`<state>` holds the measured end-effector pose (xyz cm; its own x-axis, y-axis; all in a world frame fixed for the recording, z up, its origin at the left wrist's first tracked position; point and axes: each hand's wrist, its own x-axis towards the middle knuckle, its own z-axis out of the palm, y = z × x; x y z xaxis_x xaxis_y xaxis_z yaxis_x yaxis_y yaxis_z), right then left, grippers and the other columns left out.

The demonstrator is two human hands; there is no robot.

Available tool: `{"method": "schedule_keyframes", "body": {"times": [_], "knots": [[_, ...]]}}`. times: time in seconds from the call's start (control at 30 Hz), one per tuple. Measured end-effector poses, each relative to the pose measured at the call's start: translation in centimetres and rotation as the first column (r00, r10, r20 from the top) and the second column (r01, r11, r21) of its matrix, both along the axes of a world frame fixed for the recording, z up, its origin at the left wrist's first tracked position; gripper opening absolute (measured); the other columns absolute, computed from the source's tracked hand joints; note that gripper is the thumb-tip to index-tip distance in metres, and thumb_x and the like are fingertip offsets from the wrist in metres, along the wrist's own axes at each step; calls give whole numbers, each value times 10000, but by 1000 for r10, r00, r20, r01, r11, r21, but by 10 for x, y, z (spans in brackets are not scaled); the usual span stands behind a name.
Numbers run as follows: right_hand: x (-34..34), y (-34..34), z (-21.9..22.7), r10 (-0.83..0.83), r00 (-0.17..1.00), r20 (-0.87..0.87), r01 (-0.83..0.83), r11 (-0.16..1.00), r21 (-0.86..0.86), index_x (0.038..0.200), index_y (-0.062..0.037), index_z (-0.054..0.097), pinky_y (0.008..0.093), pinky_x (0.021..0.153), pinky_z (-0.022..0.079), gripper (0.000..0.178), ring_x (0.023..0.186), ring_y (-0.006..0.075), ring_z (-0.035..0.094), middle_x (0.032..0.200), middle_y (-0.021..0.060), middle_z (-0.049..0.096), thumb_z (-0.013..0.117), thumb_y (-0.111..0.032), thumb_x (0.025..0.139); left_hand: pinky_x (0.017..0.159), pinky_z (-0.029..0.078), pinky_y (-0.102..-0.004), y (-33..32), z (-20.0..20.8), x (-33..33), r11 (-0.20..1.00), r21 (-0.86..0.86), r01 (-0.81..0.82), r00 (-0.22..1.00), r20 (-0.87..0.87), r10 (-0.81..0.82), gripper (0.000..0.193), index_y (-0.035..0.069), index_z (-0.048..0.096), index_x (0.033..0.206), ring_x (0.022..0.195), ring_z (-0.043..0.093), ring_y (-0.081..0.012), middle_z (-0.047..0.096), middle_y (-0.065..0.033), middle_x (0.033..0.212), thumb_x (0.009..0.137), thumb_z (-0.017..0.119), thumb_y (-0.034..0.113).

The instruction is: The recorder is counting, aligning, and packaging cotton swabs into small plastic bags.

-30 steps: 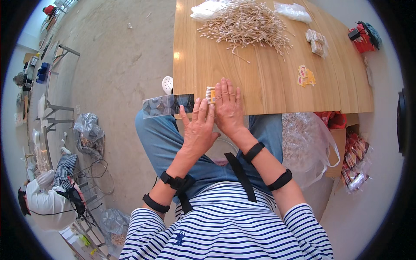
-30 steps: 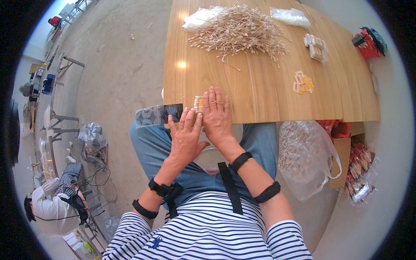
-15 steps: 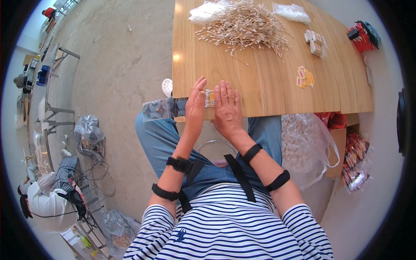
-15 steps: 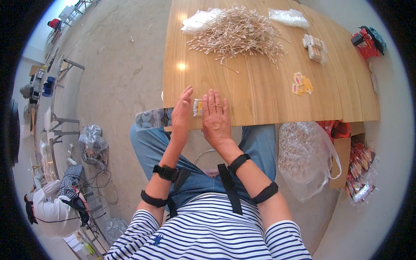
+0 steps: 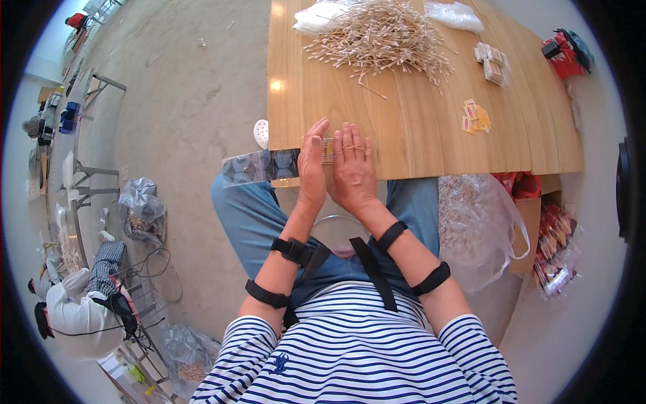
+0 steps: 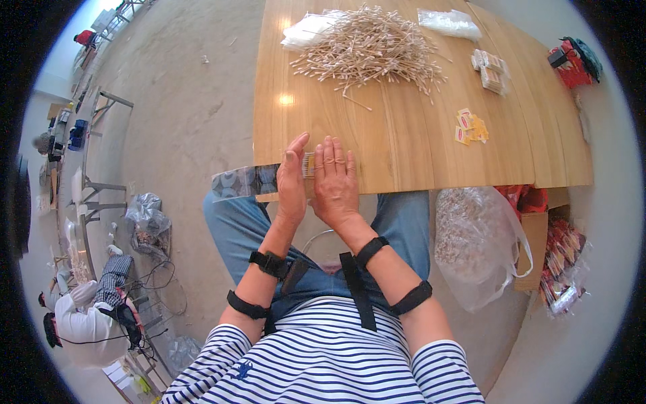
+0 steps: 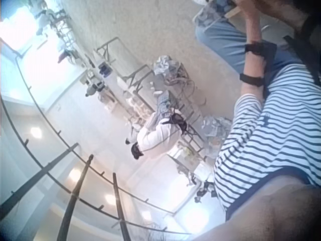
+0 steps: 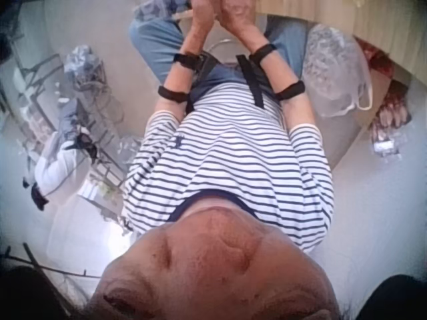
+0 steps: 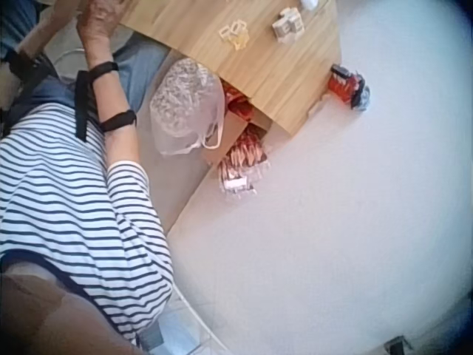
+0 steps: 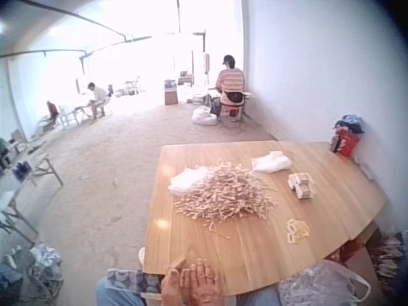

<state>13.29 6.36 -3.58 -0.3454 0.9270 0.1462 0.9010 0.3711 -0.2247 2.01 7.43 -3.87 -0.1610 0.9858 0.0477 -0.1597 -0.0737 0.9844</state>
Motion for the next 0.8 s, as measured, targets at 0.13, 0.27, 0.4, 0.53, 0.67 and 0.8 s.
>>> {"method": "schedule_keyframes", "body": {"times": [0.13, 0.27, 0.4, 0.53, 0.67, 0.8], "knots": [[0, 2, -4, -3, 999, 45, 1, 999, 45, 1538, 20, 337, 532, 1248, 152, 849, 1543, 358, 217, 1630, 218, 281, 688, -227, 806, 1226, 246, -382, 2, 0, 2, 1000, -9, -11, 1000, -11, 11, 629, -38, 470, 1462, 1446, 383, -224, 477, -142, 1516, 1111, 321, 462], [-2, 2, -4, 5, 999, 43, -7, 999, 52, 1529, 21, 349, 535, 1245, 161, 821, 1540, 366, 221, 1622, 224, 291, 674, -226, 817, 1223, 251, -381, 2, -1, 0, 1000, -10, -20, 999, 26, 20, 609, -37, 487, 1446, 1431, 399, -218, 491, -134, 1503, 1113, 325, 446], [-4, 2, -7, 8, 998, 63, -14, 997, 82, 1524, 23, 346, 532, 1243, 169, 886, 1540, 367, 219, 1621, 228, 286, 743, -233, 774, 1205, 284, -372, 2, -1, -4, 999, 20, -42, 998, 40, 41, 519, -25, 520, 1425, 1409, 424, -207, 515, -125, 1480, 1107, 393, 364], [-1, 0, 6, 17, 1000, -1, -17, 999, -51, 1525, 27, 325, 513, 1246, 181, 1096, 1537, 369, 217, 1621, 238, 267, 887, -285, 637, 1114, 392, -329, -23, 14, -23, 998, 16, -67, 986, -155, 69, 354, -2, 600, 1339, 1306, 512, -176, 586, -111, 1375, 1006, 582, 117], [-4, -4, 4, 11, 1000, -23, -12, 999, -45, 1525, 41, 313, 494, 1251, 183, 1176, 1535, 388, 209, 1622, 254, 253, 925, -327, 591, 899, 507, -276, -60, 38, -65, 936, -123, -330, 937, -163, 309, 216, -4, 668, 1105, 970, 650, -137, 700, -62, 1030, 892, 697, 18], [-21, -7, 8, 39, 999, -34, -41, 998, -57, 1526, 51, 307, 494, 1251, 182, 1179, 1538, 397, 199, 1624, 263, 245, 924, -318, 591, 796, 496, -231, -99, 31, -98, 850, -296, -436, 892, -19, 452, 121, 14, 657, 1013, 831, 611, -81, 680, -21, 943, 898, 695, 19]]}}
